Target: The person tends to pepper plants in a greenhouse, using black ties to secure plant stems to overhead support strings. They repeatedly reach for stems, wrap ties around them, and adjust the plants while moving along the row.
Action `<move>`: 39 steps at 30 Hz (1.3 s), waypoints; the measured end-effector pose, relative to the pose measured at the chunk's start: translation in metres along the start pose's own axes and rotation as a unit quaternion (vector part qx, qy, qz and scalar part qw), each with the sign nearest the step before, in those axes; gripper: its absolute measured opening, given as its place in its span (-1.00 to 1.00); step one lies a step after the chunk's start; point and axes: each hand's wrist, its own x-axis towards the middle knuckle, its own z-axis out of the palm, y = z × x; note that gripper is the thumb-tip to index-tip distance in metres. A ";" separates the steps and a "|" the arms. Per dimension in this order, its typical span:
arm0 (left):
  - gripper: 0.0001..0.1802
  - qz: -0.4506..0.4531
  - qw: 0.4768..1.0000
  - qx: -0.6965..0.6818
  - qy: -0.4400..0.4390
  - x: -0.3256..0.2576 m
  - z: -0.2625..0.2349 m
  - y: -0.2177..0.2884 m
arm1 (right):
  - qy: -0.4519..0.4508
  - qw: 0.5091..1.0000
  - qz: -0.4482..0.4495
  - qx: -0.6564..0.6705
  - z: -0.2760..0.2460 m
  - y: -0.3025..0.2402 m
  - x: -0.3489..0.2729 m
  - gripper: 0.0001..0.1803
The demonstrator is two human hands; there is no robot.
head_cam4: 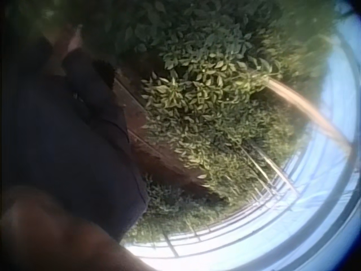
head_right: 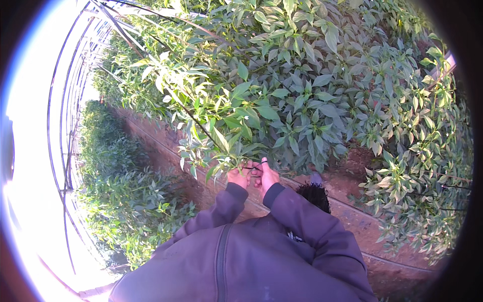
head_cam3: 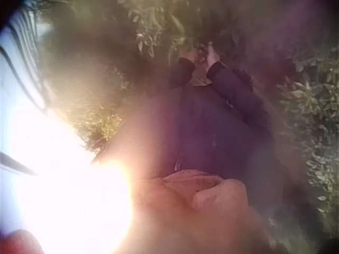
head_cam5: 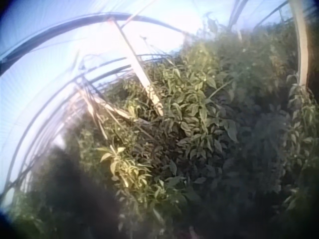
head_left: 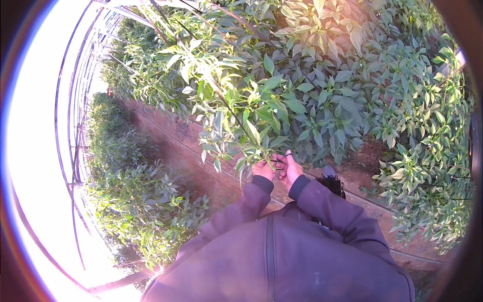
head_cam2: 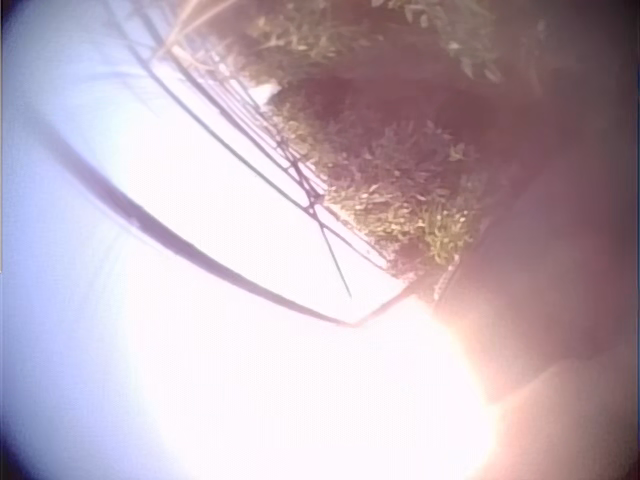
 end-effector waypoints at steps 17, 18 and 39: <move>-0.68 0.041 0.999 0.006 -0.017 -0.012 -0.008 0.008 | -0.101 0.967 -0.080 -0.219 -0.018 0.025 0.065 -0.65; -0.66 0.043 0.998 0.022 -0.026 -0.010 -0.008 0.009 | -0.128 0.970 -0.057 -0.198 -0.023 0.024 0.069 -0.65; -0.71 0.244 0.914 0.316 -0.064 -0.001 -0.052 0.001 | -0.188 0.882 -0.203 -0.380 -0.061 -0.002 0.099 -0.86</move>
